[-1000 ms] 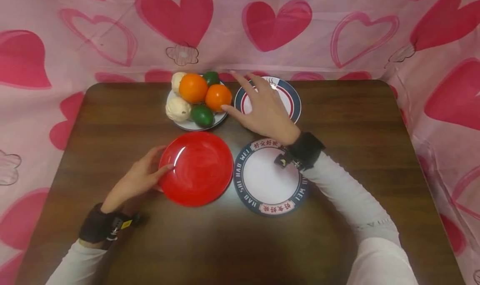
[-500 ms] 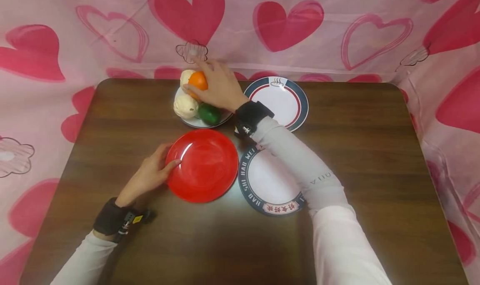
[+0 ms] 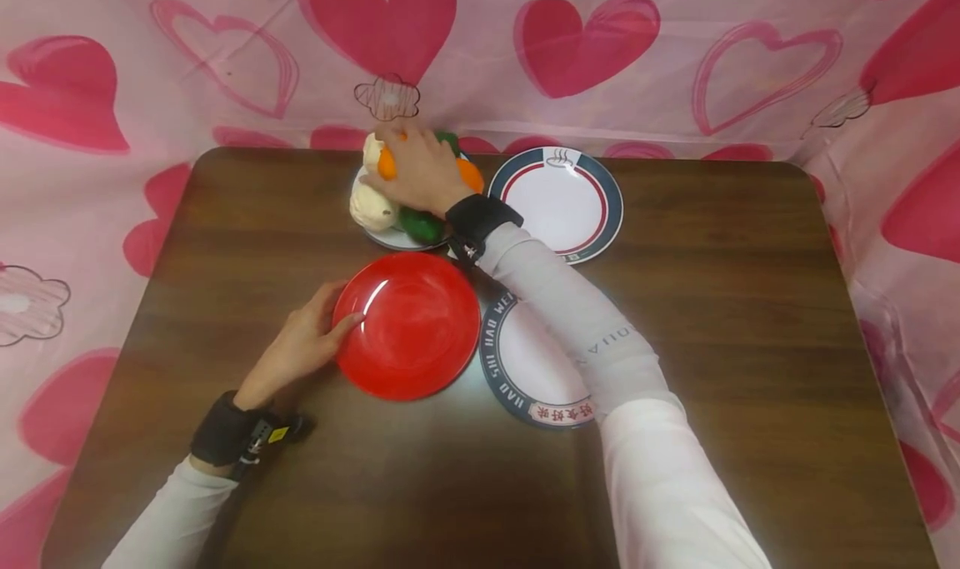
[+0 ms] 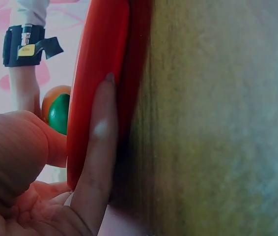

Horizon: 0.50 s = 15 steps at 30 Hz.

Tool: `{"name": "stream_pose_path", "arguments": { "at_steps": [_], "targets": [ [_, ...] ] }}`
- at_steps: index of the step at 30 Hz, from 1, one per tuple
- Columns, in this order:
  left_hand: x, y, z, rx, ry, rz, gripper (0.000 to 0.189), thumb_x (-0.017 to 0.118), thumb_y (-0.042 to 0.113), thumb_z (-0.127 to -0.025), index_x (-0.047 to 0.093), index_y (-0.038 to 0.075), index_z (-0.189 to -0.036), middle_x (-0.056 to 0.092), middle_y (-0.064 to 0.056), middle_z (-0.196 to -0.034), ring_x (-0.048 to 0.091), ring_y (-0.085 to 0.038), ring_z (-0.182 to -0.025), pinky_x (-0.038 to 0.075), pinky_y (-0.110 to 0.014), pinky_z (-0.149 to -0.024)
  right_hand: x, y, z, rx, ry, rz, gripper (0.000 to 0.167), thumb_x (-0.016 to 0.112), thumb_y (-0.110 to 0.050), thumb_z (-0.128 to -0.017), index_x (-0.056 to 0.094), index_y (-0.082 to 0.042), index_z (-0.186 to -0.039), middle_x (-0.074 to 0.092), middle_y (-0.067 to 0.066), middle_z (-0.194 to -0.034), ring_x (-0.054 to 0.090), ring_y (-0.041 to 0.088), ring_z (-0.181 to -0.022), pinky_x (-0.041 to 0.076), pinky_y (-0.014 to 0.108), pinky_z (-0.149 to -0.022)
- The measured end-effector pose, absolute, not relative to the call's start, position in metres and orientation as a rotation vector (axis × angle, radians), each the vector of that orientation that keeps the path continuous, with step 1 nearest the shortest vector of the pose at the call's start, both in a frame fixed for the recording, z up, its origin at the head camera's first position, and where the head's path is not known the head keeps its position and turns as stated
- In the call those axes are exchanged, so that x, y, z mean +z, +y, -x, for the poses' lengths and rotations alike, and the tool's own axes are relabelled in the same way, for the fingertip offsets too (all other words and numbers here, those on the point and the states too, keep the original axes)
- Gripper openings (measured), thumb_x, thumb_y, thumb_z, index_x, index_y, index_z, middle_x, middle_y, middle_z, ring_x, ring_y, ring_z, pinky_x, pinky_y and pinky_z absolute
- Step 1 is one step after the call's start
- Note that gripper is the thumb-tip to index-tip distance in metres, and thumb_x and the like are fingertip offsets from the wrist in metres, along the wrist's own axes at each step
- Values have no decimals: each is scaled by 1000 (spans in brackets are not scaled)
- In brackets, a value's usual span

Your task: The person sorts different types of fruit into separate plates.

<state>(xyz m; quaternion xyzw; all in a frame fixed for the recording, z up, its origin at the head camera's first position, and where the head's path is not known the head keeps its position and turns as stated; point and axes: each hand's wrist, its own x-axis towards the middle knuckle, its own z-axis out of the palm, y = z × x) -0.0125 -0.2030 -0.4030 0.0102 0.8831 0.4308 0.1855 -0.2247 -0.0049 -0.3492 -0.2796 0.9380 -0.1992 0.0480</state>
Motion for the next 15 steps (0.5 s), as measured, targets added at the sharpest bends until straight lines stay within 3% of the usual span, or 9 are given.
{"name": "stream_pose_path", "arguments": {
  "at_steps": [7, 15],
  "targets": [
    [-403, -201, 14, 1199, 2494, -26, 62, 67, 18, -99, 35, 5, -150, 66, -23, -127, 76, -19, -78, 64, -34, -69, -352, -2, 225, -655, 2873, 872, 59, 58, -51, -97, 49, -18, -145, 43, 12, -153, 49, 30, -131, 44, 45, -112],
    [-404, -199, 13, 1202, 2494, -36, 63, 67, 18, -99, 34, 4, -151, 67, -23, -126, 76, -19, -77, 64, -34, -69, -349, -1, 225, -730, 2857, 890, 58, 60, -45, -97, 50, -17, -146, 43, 13, -145, 44, 27, -131, 47, 38, -108]
  ]
}}
